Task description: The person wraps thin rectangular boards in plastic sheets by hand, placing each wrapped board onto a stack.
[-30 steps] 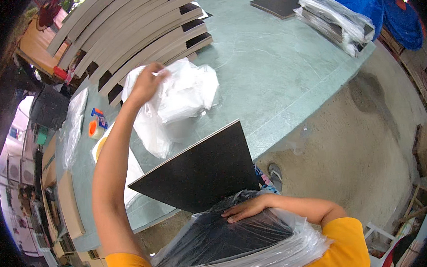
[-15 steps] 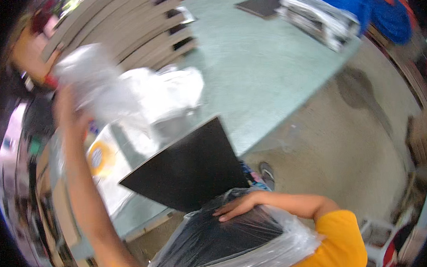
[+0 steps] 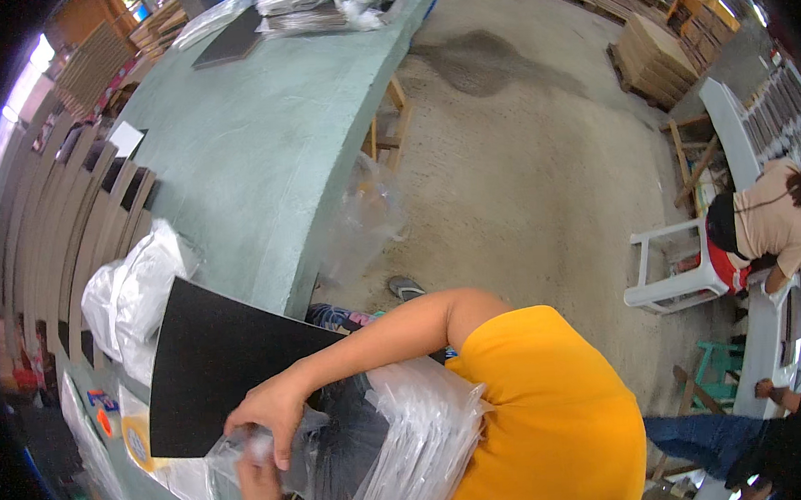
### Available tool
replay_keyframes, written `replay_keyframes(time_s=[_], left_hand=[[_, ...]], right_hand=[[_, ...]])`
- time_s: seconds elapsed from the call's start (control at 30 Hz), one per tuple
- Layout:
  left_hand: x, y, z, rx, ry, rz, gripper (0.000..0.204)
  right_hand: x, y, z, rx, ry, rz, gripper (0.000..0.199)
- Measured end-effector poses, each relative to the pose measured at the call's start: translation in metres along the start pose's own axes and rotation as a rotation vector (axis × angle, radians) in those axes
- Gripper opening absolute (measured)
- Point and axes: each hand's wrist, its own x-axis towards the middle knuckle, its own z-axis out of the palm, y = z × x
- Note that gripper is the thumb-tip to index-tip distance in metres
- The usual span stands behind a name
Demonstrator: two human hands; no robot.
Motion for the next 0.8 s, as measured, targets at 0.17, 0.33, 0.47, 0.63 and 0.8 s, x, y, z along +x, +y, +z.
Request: replay_keyframes(time_s=[0.17,0.33,0.47,0.63,0.8], left_hand=[[0.021,0.044,-0.024,-0.748,0.381,-0.028,0.050],[0.015,0.034,-0.010,-0.890,0.516,-0.092,0.048],[0.013,0.057,-0.018,-1.048,0.419,-0.027,0.053],[0.010,0.035,-0.013,-0.681,0.274,0.033,0.054],[0.001,0.037,-0.025,-0.929,0.452,-0.050,0.054]], right_hand=[[0.000,-0.012,-0.055,0.298,0.033,0.393,0.033],[-0.031,-0.042,-0.050,0.726,-0.040,0.492,0.053],[-0.023,-0.036,-0.052,0.680,-0.128,0.618,0.047],[-0.002,-0.022,-0.033,0.509,0.113,0.495,0.034],[-0.003,-0.013,-0.059,0.839,0.281,0.522,0.031]])
